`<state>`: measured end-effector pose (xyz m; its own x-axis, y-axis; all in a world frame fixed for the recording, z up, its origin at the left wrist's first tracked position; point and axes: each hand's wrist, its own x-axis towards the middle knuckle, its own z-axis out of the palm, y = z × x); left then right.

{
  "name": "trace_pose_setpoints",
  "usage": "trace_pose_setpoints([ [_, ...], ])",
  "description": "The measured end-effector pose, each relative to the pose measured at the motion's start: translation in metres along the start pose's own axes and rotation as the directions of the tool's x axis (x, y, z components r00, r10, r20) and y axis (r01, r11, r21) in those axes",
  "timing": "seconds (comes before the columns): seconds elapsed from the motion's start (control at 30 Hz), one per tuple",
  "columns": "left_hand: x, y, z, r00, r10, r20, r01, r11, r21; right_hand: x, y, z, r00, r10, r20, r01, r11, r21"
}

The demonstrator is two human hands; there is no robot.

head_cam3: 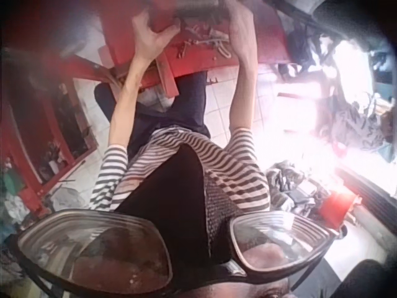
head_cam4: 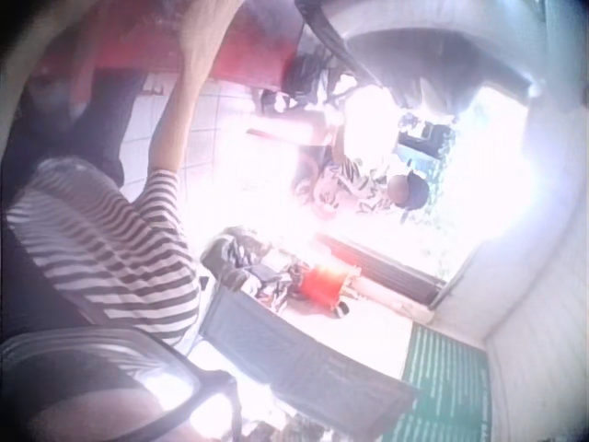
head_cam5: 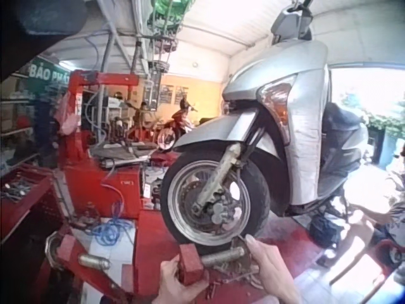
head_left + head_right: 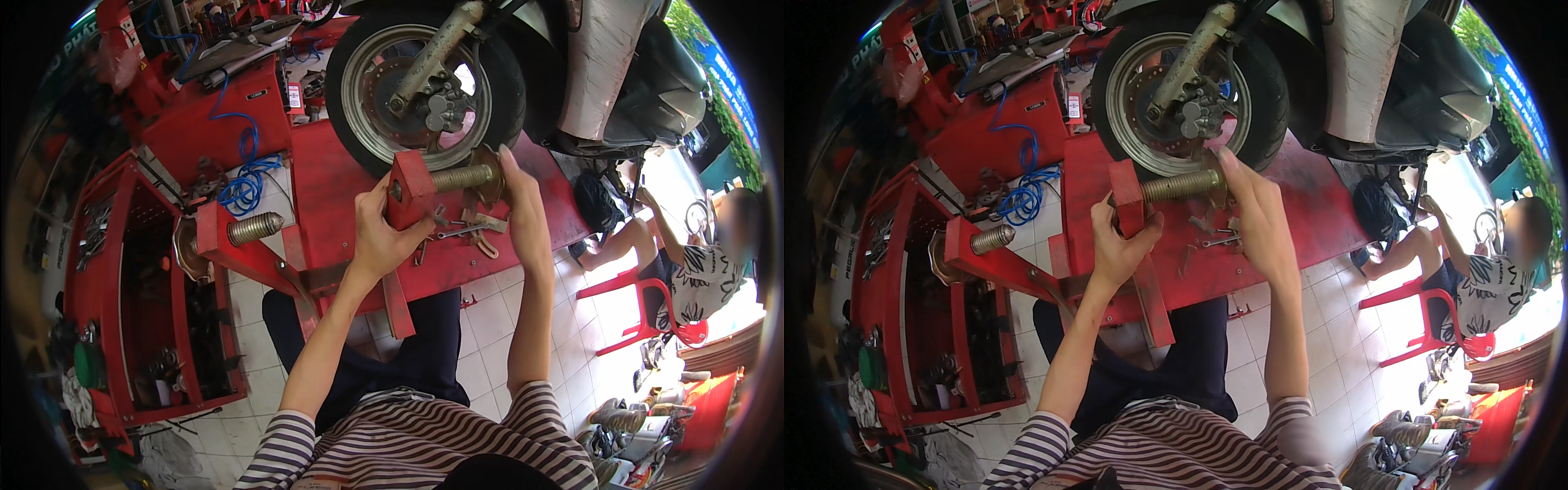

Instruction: The person turns the large threaded bolts on a red metal clamping jig attached to a motorcycle wheel, spinning the handles and adjusting the position of the clamp by hand.

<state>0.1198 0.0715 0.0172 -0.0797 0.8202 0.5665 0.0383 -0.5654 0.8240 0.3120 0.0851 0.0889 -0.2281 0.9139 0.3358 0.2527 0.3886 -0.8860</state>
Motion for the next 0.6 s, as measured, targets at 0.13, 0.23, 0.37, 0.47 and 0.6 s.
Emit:
trace_pose_setpoints([
  [0.13,0.001,0.003,0.001,1.000,-0.013,-0.004,0.013,0.999,-0.036,0.010,-0.027,-0.022,0.960,0.023,0.279,-0.090,0.969,0.230],
  [0.23,0.000,0.001,0.001,1.000,-0.006,-0.021,0.005,0.998,-0.055,0.019,-0.018,-0.037,0.829,-0.355,0.433,0.315,0.935,0.164],
  [0.37,0.000,0.004,0.001,0.999,-0.038,-0.005,0.038,0.999,-0.031,0.008,-0.006,-0.022,0.866,-0.458,0.203,0.422,0.885,0.198],
  [0.47,0.000,0.005,0.005,1.000,-0.003,-0.025,0.002,0.999,-0.040,-0.001,-0.012,-0.016,0.973,-0.189,0.130,0.148,0.952,0.270],
  [0.6,-0.002,-0.001,-0.001,0.999,-0.043,-0.018,0.043,0.999,-0.032,0.016,-0.007,-0.029,0.918,-0.084,0.387,0.065,0.996,0.063],
])
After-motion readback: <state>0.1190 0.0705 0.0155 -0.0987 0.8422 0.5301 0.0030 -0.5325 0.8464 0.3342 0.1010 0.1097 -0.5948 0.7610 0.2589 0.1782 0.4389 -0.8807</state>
